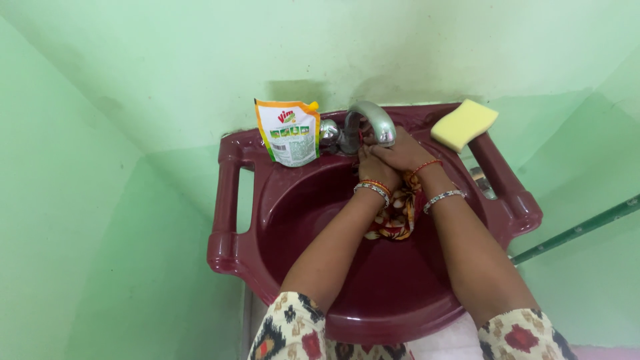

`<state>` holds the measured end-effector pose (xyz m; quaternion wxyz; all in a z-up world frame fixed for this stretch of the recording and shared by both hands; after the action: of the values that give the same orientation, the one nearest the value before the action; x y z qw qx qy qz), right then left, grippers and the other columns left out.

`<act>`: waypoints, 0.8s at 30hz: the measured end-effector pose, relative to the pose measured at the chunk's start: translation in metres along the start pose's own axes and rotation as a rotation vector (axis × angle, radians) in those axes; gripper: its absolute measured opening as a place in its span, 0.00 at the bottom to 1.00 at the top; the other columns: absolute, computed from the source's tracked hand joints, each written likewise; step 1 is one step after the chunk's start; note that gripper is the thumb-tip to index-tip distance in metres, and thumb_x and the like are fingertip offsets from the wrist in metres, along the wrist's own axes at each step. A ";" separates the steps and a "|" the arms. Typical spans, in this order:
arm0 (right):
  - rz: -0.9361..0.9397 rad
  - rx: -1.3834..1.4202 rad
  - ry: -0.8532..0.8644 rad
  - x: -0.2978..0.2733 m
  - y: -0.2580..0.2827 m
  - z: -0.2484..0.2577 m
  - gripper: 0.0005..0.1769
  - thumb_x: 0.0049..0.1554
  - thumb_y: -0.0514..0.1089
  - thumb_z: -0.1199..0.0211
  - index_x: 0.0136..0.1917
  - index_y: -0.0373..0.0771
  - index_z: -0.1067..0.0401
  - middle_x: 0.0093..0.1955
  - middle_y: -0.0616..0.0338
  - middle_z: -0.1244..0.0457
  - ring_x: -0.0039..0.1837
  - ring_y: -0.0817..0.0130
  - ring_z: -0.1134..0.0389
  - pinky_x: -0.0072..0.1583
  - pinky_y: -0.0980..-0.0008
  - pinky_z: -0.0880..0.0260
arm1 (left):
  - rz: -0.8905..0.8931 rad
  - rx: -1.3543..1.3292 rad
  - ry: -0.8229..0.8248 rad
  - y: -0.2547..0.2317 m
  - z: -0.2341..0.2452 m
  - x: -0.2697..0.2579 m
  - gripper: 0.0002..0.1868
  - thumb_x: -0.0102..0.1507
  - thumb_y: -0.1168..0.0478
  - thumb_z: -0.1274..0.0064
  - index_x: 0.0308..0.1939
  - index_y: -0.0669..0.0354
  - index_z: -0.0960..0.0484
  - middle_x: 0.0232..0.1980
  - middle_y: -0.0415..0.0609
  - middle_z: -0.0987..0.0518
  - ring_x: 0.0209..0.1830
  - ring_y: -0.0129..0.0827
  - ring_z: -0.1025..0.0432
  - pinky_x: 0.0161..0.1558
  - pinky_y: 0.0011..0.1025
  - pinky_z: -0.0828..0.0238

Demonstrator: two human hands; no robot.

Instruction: The person washes a small patterned cloth in a maroon sink using a yellow sponge and liquid detergent. They scrub the cloth, rinse it under running water, wring it out, and then apply detergent to the sponge to continue cleaning.

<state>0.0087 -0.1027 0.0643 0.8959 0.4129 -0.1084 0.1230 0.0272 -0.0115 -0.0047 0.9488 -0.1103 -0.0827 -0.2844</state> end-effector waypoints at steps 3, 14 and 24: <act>-0.008 0.084 0.019 0.000 0.005 0.002 0.19 0.51 0.40 0.35 0.55 0.32 0.27 0.51 0.49 0.28 0.56 0.61 0.25 0.60 0.64 0.27 | 0.010 0.031 0.070 -0.003 -0.005 0.001 0.42 0.68 0.42 0.59 0.78 0.63 0.48 0.78 0.70 0.44 0.78 0.66 0.51 0.76 0.58 0.63; -0.402 -0.571 0.000 -0.007 0.002 0.024 0.24 0.56 0.58 0.35 0.62 0.46 0.24 0.59 0.36 0.34 0.61 0.42 0.32 0.63 0.50 0.32 | -0.411 0.119 0.080 -0.013 0.005 -0.011 0.28 0.74 0.50 0.64 0.74 0.60 0.34 0.76 0.60 0.32 0.78 0.55 0.41 0.81 0.55 0.55; -0.393 -0.661 -0.123 -0.014 0.013 0.019 0.21 0.54 0.50 0.35 0.61 0.48 0.23 0.58 0.41 0.34 0.58 0.45 0.31 0.60 0.51 0.32 | -0.396 0.103 0.066 -0.031 0.008 -0.007 0.31 0.65 0.48 0.57 0.69 0.60 0.31 0.69 0.59 0.29 0.70 0.56 0.38 0.72 0.56 0.52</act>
<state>-0.0101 -0.1114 0.0817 0.9790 0.1216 -0.1144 -0.1174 0.0029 -0.0313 0.0064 0.8810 -0.0337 -0.0860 -0.4640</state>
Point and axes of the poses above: each hand's wrist, its own x-axis towards the middle knuckle, its own z-axis out of the back of the hand, y = z × x, the point moved 1 cm from there along x, towards the middle knuckle
